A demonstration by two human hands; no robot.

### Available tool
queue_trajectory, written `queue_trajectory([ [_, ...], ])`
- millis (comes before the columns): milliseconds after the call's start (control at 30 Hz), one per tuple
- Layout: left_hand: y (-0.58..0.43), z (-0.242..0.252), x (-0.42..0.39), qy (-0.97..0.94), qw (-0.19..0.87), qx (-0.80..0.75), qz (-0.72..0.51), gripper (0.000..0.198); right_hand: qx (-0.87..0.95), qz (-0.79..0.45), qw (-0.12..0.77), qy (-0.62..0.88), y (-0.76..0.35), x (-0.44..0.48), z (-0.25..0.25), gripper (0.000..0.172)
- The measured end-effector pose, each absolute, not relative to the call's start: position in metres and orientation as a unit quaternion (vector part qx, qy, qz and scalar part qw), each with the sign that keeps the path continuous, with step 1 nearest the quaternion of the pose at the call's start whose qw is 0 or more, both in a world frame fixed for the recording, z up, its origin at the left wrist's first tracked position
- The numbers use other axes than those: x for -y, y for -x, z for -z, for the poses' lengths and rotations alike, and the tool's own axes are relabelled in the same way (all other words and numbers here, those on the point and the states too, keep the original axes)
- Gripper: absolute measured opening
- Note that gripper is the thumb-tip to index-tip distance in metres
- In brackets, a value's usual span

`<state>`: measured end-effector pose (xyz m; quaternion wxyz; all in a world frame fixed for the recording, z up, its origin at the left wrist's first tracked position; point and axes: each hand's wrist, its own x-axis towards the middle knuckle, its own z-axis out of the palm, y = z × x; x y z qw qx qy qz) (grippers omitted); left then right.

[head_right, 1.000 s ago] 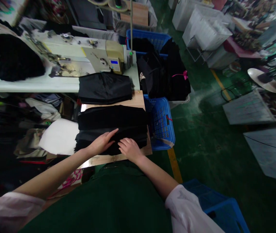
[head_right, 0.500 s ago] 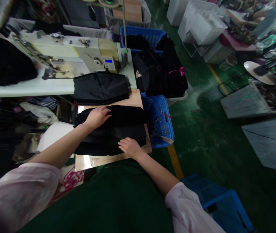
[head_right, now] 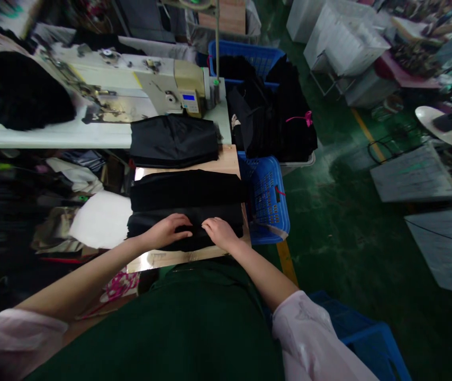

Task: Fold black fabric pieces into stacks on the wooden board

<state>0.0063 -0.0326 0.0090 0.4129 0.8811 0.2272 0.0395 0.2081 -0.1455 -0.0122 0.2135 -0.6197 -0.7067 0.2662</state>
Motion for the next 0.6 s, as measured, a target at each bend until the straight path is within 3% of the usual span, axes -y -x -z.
queue_trajectory([
  [233,-0.003,0.010,0.031,-0.796,0.499,-0.338,-0.058,0.022,0.766,-0.170,0.229,0.576,-0.194,0.155,-0.006,0.017],
  [433,-0.002,0.000,0.033,-0.801,0.458,-0.376,-0.083,0.011,0.826,-0.175,0.159,0.512,-0.188,0.156,0.003,0.013],
  [600,0.006,-0.005,0.036,-0.831,0.461,-0.308,-0.044,0.024,0.809,-0.196,0.186,0.523,-0.191,0.156,0.007,0.017],
])
